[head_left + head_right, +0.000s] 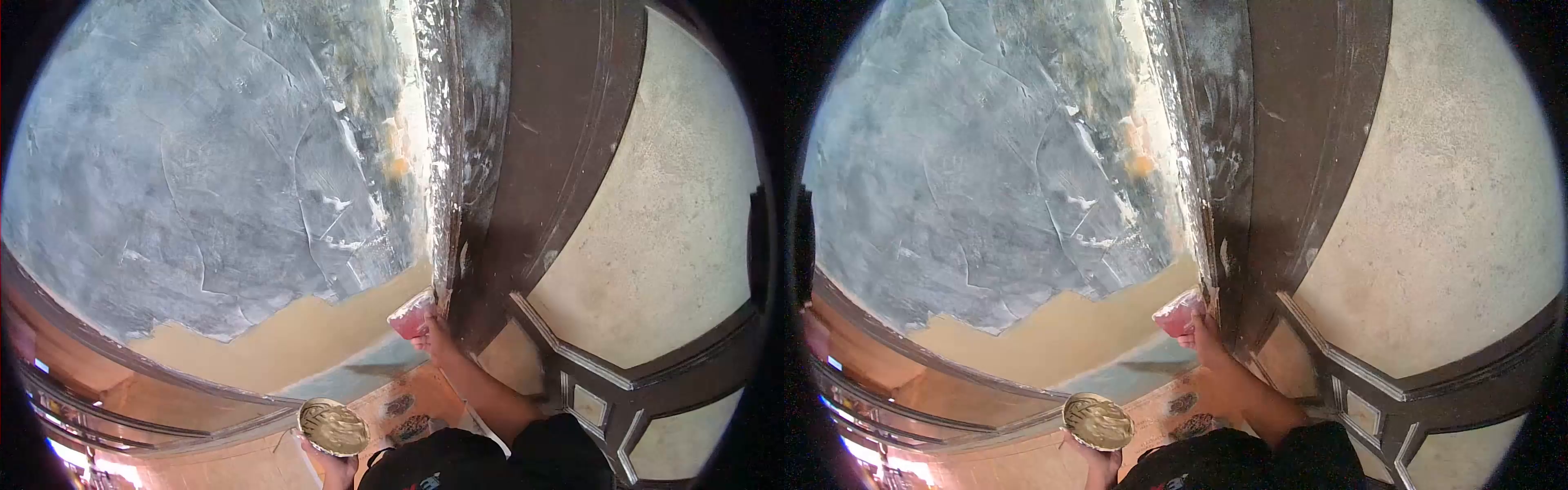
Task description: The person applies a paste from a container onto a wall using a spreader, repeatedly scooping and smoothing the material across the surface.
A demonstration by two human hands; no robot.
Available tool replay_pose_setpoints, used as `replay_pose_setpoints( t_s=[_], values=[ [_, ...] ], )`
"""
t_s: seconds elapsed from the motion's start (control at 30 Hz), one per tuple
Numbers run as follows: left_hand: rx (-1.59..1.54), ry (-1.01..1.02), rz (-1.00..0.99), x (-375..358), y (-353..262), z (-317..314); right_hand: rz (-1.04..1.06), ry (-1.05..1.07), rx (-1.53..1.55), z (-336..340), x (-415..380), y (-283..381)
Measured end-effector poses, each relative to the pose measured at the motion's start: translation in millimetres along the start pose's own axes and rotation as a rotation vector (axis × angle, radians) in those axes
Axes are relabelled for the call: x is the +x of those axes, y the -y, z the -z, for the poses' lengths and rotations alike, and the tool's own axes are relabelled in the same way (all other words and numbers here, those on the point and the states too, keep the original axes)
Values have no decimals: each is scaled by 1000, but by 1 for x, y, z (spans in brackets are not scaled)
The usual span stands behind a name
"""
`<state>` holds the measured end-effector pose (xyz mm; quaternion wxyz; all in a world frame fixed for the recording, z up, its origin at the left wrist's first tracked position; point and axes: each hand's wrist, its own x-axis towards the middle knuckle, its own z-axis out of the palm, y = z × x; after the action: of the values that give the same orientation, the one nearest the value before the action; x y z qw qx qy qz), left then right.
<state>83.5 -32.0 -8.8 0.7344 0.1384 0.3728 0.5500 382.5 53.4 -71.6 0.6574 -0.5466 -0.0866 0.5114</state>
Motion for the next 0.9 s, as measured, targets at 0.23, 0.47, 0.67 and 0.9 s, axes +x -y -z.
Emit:
replay_pose_setpoints(
  t_s=[0.23,0.47,0.67,0.9],
  values=[
    [-20,-26,14,-3,6,3,132,103,148,-29,2,59],
    [-38,-52,24,-7,7,-2,-63,32,15,10,12,-16],
    [-39,-55,38,-6,10,1,237,179,139,-39,-18,53],
    [-70,-61,-8,-7,13,4,-53,16,18,2,7,-45]
  ],
)
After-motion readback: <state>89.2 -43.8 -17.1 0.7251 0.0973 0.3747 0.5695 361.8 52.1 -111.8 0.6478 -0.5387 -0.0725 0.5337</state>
